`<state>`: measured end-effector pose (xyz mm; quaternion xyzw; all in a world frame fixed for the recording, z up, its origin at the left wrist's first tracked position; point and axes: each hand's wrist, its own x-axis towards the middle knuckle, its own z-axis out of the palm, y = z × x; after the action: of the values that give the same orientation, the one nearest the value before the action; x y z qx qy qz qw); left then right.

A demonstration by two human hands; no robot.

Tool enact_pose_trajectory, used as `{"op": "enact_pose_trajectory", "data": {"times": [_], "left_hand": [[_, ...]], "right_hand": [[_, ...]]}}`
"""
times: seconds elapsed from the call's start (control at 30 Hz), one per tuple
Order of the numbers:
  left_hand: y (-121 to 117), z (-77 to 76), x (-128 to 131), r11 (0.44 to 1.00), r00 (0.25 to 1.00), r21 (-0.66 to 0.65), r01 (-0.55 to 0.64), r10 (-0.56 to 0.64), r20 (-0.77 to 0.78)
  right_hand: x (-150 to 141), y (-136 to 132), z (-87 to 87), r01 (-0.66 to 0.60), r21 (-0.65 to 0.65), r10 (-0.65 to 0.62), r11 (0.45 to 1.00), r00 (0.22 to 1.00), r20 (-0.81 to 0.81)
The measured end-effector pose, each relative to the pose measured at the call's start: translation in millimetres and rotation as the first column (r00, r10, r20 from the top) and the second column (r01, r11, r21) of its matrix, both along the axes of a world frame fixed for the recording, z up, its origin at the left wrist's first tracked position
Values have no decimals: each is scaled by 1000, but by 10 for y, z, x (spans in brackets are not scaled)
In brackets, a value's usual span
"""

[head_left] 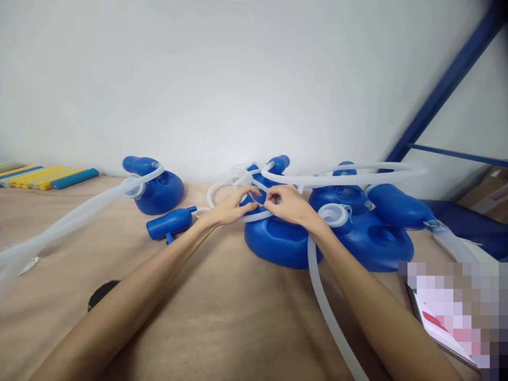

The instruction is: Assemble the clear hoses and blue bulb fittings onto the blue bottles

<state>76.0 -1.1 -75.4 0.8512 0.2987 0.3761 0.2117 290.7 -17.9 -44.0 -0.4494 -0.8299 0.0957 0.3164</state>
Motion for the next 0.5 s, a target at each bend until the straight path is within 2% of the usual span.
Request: {"op": "enact_pose_trajectory", "data": {"times": [0.17, 0.27, 0.4, 0.43, 0.5], "left_hand": [[-102, -86, 42, 996, 996, 73, -40, 34, 83], [-146, -66, 4, 995, 998, 78, -59, 56, 36], [-123, 155, -196, 997, 987, -78, 0, -12, -161], [-105, 230, -274, 990, 982, -137, -22, -4, -187], [-64, 368, -452, 964, 961, -212, -161, 104, -258]], "right_hand": [[20, 30, -30, -23, 6, 23, 1000, 1000, -15], [29, 34, -44, -10, 20, 9, 1000, 1000, 11], [68, -4, 1, -30, 40, 25, 999, 991, 132], [89, -24, 33, -45, 35, 38, 998, 982, 185], [148, -72, 120, -64, -7, 63, 998, 958, 280]]}}
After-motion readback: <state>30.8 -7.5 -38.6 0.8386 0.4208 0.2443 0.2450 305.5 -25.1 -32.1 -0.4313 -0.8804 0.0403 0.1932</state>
